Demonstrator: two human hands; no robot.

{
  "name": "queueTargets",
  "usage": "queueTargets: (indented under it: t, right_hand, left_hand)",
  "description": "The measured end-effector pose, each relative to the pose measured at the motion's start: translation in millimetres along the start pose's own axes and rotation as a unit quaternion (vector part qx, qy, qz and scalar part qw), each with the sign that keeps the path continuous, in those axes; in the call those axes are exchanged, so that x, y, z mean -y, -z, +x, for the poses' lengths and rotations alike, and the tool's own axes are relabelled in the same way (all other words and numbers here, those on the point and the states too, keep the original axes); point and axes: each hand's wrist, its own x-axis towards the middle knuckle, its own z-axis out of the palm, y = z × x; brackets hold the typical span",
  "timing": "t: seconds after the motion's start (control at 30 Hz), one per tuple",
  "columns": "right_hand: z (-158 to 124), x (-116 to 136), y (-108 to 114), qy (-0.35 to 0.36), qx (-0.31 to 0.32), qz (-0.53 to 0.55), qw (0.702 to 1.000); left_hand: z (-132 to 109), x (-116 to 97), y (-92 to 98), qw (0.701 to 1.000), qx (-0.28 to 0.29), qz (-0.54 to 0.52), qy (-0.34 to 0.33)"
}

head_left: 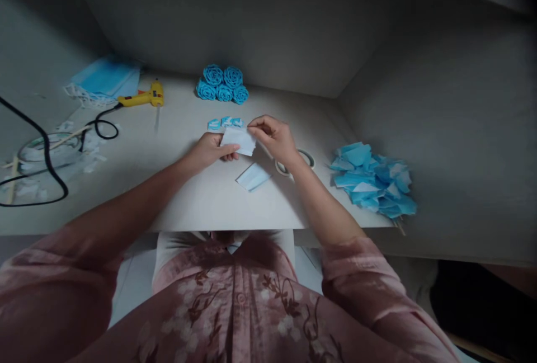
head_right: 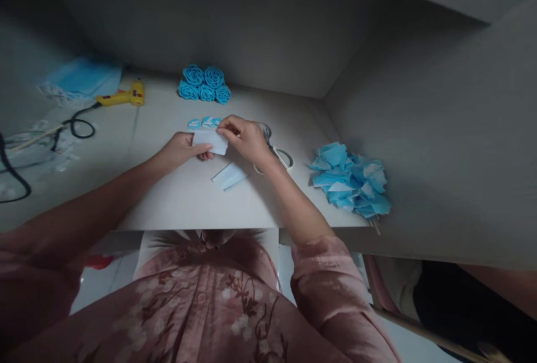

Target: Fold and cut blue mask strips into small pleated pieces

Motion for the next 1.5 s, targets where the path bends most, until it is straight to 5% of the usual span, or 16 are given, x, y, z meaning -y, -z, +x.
queueTargets:
  t: [0.1, 0.23, 0.4, 0.6, 0.73, 1.13, 1.5]
  right_hand:
    - [-7.2, -10.4, -1.1, -0.056, -0.027, 0.107, 0.992]
    - [-16.4, -6.7, 0.3, -0.119, 0.012, 0.183, 0.976]
    - [-19.0, 5.5, -3.5, -0.063, 0.062, 0.149, 0.985]
    - [-18.7, -1.5, -20.6, -0.069, -0.034, 0.094, 0.993]
    - [-18.0, -6.4, -21.0, -0.075, -0.039, 0.096, 0.992]
    - [-18.2, -2.4, -21.4, -0.07, -0.037, 0.085, 0.993]
    - [-16.9, -8.6, -17.8, -0.078, -0.05, 0.129, 0.987]
  left_hand:
    - [-1.0, 0.3, 0.1, 1.0, 0.005, 0.0, -0.007]
    - [-2.9, -2.3, -0.6, 1.0, 0.016, 0.006, -0.002]
    - [-5.9, -6.4, -5.1, 1.0, 0.01, 0.006, 0.023]
    - [-6.6, -5.1, -5.6, 0.999, 0.022, 0.033, 0.018]
    - [-3.7, -0.9, -2.8, 0.998, 0.042, 0.039, -0.003]
    - [-3.1, -10.9, -2.9, 0.994, -0.075, -0.014, -0.083]
    - [2.0, -7.0, -2.7, 0.989, -0.1, -0.046, -0.094]
